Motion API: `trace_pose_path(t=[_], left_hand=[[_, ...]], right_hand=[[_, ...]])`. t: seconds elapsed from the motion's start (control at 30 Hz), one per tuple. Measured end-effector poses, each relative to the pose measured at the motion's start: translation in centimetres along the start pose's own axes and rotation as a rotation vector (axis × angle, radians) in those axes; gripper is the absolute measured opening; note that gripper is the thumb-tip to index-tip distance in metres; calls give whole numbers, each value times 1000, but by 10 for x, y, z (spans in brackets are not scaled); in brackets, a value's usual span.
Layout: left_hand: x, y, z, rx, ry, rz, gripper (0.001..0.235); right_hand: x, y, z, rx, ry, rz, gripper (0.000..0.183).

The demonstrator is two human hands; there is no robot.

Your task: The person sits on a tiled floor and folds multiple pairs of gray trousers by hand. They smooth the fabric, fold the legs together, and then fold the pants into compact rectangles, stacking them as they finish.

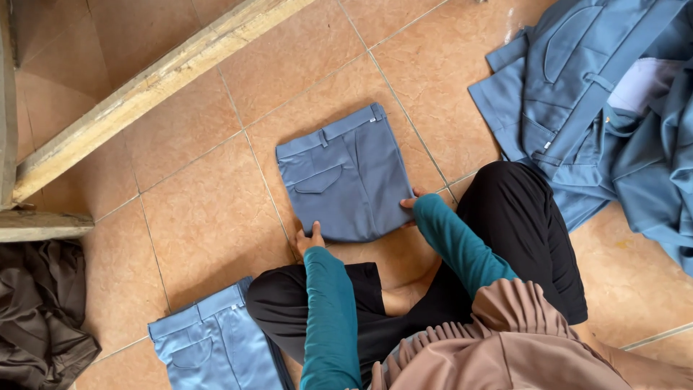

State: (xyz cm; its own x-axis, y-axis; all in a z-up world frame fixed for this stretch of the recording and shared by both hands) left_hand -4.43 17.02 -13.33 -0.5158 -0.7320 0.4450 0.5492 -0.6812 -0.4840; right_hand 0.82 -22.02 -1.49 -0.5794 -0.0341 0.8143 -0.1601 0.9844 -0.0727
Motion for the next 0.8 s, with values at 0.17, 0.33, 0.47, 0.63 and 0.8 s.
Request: trace_pose_path(t=[0.17, 0.33, 0.47, 0.63, 0.8], left_hand=[[16, -17, 47, -70, 307, 3, 67], [36, -28, 34, -357, 172, 78, 71], [120, -29, 119, -400, 301, 76, 89], [180, 68, 116, -618, 900, 47, 63], [194, 107, 94, -699, 973, -427, 59]], right_hand=[[-60, -30, 36, -362, 137, -55, 97], [-116, -59, 64, 586, -32, 163, 60], [-54, -44, 14, 1083, -186, 427, 62], [-37, 24, -26, 1220, -644, 544, 56], [-31, 41, -28, 1366, -639, 402, 60]])
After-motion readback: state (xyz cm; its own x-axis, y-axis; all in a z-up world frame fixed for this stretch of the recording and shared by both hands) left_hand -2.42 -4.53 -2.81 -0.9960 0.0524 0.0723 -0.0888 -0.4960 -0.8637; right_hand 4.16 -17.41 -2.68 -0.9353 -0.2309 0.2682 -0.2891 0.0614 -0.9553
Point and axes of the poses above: each hand's wrist, its own x-axis away from the middle knuckle, its own y-axis out of the palm, z = x × y, the point moved 5 cm from there along -x, towards the middle knuckle, and after that the axes turned 14 degrees about x, right-handed, at the moved point
